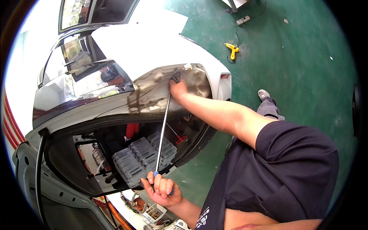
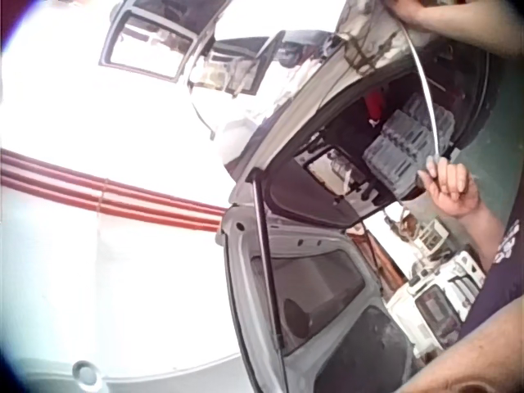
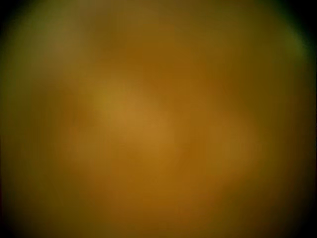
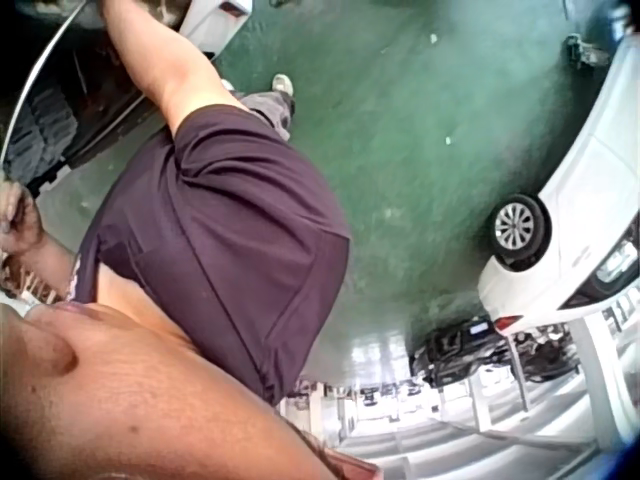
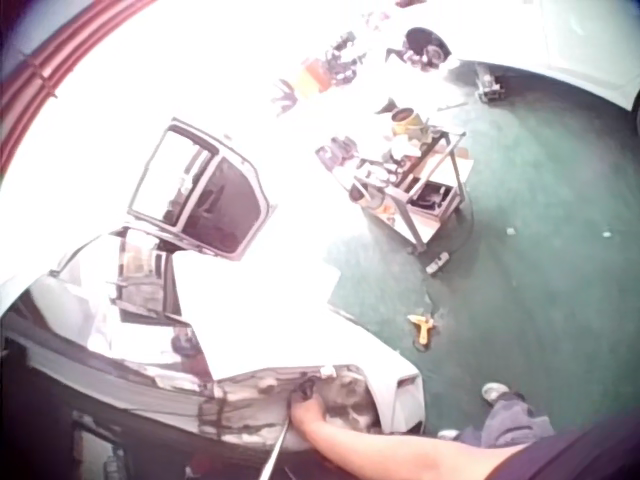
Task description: The person uses a long metal rod to push and adjust the inner metal of a car's rear quarter panel. They then use a hammer and a small metal tool to tap and smooth the exterior surface of the panel. Finally, they close the fuel door to check the alignment.
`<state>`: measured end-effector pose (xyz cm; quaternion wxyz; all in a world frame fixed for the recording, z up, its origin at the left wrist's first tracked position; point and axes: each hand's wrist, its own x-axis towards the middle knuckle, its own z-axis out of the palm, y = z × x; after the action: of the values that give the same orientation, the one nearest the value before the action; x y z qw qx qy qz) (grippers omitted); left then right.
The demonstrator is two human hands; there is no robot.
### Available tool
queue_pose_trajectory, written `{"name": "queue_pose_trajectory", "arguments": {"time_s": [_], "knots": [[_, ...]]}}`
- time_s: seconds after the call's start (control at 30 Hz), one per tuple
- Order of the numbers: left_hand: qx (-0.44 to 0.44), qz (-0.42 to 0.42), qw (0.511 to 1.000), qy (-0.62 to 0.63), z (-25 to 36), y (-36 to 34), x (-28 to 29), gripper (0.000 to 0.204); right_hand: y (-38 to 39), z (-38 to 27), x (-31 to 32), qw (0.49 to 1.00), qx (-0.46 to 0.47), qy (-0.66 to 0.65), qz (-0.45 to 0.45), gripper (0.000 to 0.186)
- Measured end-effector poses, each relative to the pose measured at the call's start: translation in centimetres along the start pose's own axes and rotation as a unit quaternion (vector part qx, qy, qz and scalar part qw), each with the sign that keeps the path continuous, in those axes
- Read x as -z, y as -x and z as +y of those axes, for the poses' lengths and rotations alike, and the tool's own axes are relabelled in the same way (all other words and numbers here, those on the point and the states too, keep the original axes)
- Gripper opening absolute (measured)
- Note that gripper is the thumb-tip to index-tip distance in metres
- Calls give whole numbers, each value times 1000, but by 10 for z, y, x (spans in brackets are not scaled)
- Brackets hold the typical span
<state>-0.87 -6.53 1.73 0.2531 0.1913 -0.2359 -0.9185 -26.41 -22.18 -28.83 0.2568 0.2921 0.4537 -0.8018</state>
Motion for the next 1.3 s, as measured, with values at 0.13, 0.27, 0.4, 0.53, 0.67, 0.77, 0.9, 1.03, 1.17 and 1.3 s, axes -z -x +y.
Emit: {"name": "queue_pose_trajectory", "arguments": {"time_s": [0.13, 0.27, 0.4, 0.53, 0.67, 0.77, 0.9, 1.03, 1.17, 1.3], "knots": [[-32, 36, 999, 13, -15, 16, -2, 46, 9, -8, 9, 1000, -10, -4, -26, 26], [-70, 68, 993, 71, -30, 44, 1, 49, 22, -23, 27, 996, -7, 29, -84, 28], [-83, 54, 989, 110, -37, 74, 10, 49, 28, -29, 36, 991, -39, 20, -129, 27], [-94, 74, 988, 100, -37, 85, 23, 49, 24, -22, 33, 993, -23, 34, -107, 30], [-77, 78, 991, 76, -29, 80, 33, 46, 13, -9, 26, 992, 15, 76, -96, 28], [-57, 68, 995, 40, -20, 75, 38, 44, 10, -5, 23, 992, 42, 88, -75, 28], [-54, 77, 995, 35, -21, 78, 39, 45, 14, -8, 24, 993, 35, 92, -68, 33], [-62, 73, 995, 25, -28, 81, 30, 48, 19, -15, 26, 995, 1, 58, -80, 34], [-64, 59, 993, 76, -25, 76, 21, 53, 18, -16, 25, 995, -17, 53, -84, 34], [-58, 46, 996, 47, -18, 72, 26, 48, 15, -17, 24, 995, 3, 67, -79, 34]]}}
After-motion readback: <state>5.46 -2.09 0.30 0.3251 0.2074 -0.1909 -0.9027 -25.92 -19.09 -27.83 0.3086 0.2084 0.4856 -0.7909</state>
